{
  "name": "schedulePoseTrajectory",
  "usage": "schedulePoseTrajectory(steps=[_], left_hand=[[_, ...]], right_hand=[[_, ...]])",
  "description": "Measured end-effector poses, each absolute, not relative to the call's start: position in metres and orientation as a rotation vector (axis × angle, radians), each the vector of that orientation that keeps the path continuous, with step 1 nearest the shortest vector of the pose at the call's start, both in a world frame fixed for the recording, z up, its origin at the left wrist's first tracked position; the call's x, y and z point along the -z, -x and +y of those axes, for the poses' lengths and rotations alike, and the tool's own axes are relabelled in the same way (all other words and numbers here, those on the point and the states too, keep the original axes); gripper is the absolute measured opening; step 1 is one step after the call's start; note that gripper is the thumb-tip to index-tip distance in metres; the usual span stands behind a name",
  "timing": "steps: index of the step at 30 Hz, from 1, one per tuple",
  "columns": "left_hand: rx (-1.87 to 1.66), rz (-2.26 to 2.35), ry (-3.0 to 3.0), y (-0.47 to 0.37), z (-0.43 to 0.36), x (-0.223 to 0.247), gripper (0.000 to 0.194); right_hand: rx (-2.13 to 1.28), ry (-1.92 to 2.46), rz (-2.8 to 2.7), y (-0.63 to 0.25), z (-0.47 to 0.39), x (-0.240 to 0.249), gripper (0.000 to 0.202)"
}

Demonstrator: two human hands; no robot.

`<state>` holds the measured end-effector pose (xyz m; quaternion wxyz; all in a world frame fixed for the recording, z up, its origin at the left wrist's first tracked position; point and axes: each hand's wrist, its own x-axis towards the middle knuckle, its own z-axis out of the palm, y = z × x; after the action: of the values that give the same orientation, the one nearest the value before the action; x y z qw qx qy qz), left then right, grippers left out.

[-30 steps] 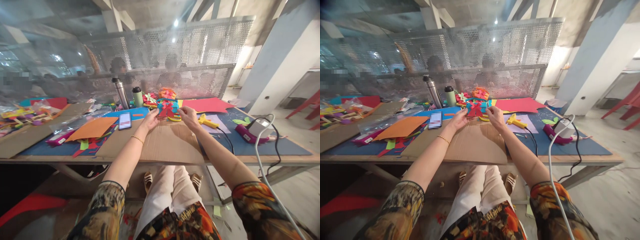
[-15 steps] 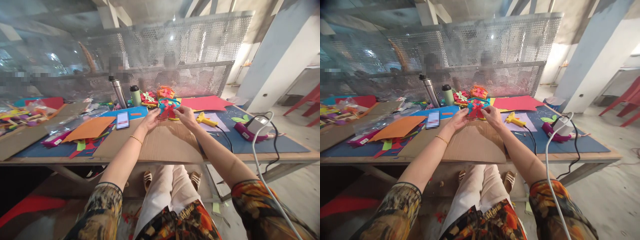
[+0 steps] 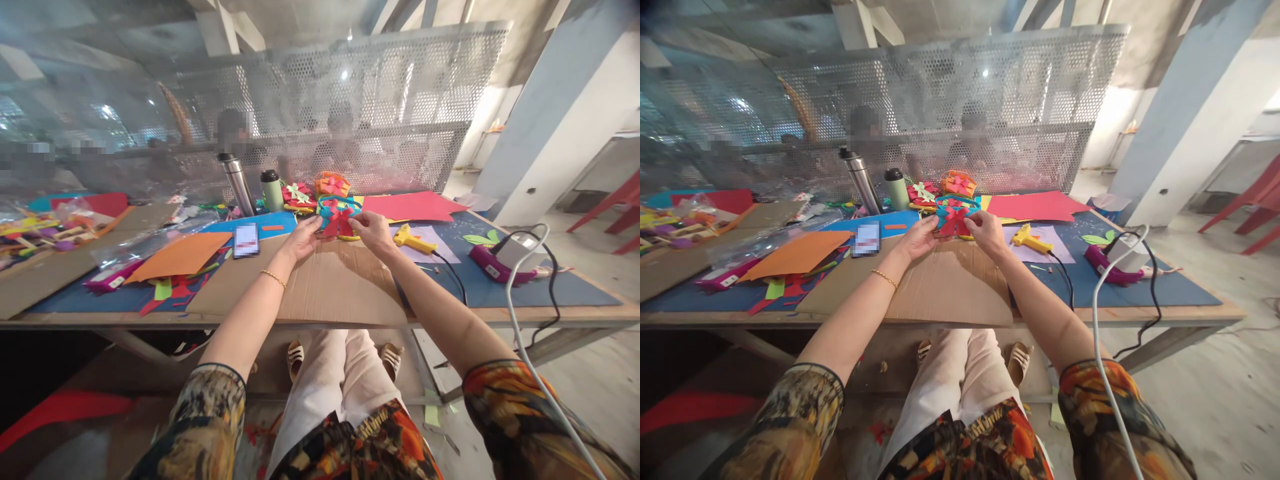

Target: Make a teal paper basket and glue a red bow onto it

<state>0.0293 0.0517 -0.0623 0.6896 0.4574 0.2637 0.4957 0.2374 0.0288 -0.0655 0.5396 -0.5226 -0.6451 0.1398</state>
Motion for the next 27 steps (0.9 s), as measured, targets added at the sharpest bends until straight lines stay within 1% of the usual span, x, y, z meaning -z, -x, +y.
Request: schedulePoseTrajectory(steps=[9,13,15,18,20,22,25,27], left_hand=[[-1.108,0.605,-1.049,-0.029,0.053,0.063,0.011],[-1.125,0.595,-1.028,-0.028,0.054,0.063,0.012],[-1.151,0.595,-0.993,-0.027,0.056,0.063,0.015],[-1.190,0.606,-0.933,-0.023,0.061,0.063,0.021],[-1.201,0.604,-0.918,-0.020,0.063,0.062,0.021],[-1.202,0.593,-0.922,-0.019,0.064,0.062,0.016],[-1.195,0.572,-0.926,-0.020,0.064,0.062,0.009],[-1.187,0.563,-0.928,-0.021,0.064,0.062,0.010]], right_hand=[[-0.291,1.262,-1.539,-0.236,0.027,0.065,0.024],[-0.249,1.305,-1.494,-0.242,0.024,0.060,0.034],[-0.227,1.328,-1.446,-0.250,0.024,0.057,0.037],[-0.238,1.344,-1.386,-0.259,0.026,0.056,0.033],[-0.293,1.336,-1.379,-0.261,0.027,0.059,0.029],[-0.389,1.311,-1.396,-0.258,0.029,0.062,0.027],[-0.579,1.248,-1.432,-0.250,0.029,0.067,0.031],[-0.707,1.196,-1.437,-0.246,0.029,0.069,0.034]])
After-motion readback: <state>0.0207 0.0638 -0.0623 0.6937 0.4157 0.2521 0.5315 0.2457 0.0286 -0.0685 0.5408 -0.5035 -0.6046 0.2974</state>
